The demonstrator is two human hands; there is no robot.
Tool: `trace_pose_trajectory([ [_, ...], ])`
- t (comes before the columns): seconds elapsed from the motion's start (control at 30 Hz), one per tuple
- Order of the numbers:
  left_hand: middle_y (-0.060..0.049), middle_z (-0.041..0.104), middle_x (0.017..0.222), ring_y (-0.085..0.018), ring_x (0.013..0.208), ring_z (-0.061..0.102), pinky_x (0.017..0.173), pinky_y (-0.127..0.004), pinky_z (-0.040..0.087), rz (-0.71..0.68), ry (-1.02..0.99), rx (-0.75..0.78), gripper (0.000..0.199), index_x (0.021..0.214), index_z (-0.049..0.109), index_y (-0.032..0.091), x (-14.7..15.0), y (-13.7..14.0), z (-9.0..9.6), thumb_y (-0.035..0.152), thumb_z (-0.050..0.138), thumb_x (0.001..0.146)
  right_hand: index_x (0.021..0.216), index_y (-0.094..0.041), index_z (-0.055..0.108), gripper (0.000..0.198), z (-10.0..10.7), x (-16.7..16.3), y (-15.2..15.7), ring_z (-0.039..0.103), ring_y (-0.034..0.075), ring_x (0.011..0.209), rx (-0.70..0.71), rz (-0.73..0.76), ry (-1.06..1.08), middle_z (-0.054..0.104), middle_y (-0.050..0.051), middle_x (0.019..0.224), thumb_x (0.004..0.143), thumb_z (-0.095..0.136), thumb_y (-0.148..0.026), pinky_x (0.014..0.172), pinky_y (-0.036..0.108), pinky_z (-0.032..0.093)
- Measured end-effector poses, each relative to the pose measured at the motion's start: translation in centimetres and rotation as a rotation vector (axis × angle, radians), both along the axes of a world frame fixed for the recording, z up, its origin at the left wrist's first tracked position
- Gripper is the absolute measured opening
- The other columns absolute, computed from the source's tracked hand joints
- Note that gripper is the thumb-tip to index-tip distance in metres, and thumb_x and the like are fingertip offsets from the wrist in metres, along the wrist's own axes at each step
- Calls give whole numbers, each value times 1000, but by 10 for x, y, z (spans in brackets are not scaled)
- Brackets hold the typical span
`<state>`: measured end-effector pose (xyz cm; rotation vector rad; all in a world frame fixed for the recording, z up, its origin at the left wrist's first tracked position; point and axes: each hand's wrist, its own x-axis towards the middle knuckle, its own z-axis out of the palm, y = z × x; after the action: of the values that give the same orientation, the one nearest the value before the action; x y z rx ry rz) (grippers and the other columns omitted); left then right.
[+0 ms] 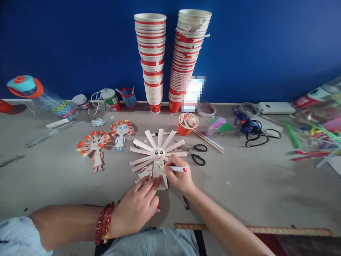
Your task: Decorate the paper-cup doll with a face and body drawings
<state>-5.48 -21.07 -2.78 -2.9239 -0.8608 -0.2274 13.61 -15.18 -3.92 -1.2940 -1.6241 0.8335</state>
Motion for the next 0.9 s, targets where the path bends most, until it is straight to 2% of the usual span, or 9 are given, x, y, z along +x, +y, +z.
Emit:
trace_pose_trajectory([
  [0.3,-25,49,143,-33,130,48,109,-49,29,10,-20,-42,39,92,61,12,0,-3,-3,51,58,92,71,-21,51,10,-3,3,-2,37,10,49,-55,35,55,47,-6,58,80,54,-17,46,22,30],
  [0.47,-25,48,143,-32,129,49,110,-48,28,7,-21,-59,39,93,60,12,1,-2,0,50,58,93,80,-21,53,5,-6,6,-4,44,11,51,-90,39,117,52,-4,62,84,56,-20,47,23,34],
  [0.67,-24,45,146,-31,128,49,108,-48,28,-11,-22,-82,37,94,61,12,2,1,6,49,58,93,84,-21,56,7,-3,15,-4,54,14,58,-107,54,97,59,-1,68,87,60,-25,56,25,44],
  [0.9,-22,44,147,-30,128,47,101,-46,31,-8,13,-95,36,96,62,12,1,1,9,47,54,96,94,-20,59,13,4,26,-11,61,16,72,-176,85,91,64,2,79,94,57,-33,66,27,47],
])
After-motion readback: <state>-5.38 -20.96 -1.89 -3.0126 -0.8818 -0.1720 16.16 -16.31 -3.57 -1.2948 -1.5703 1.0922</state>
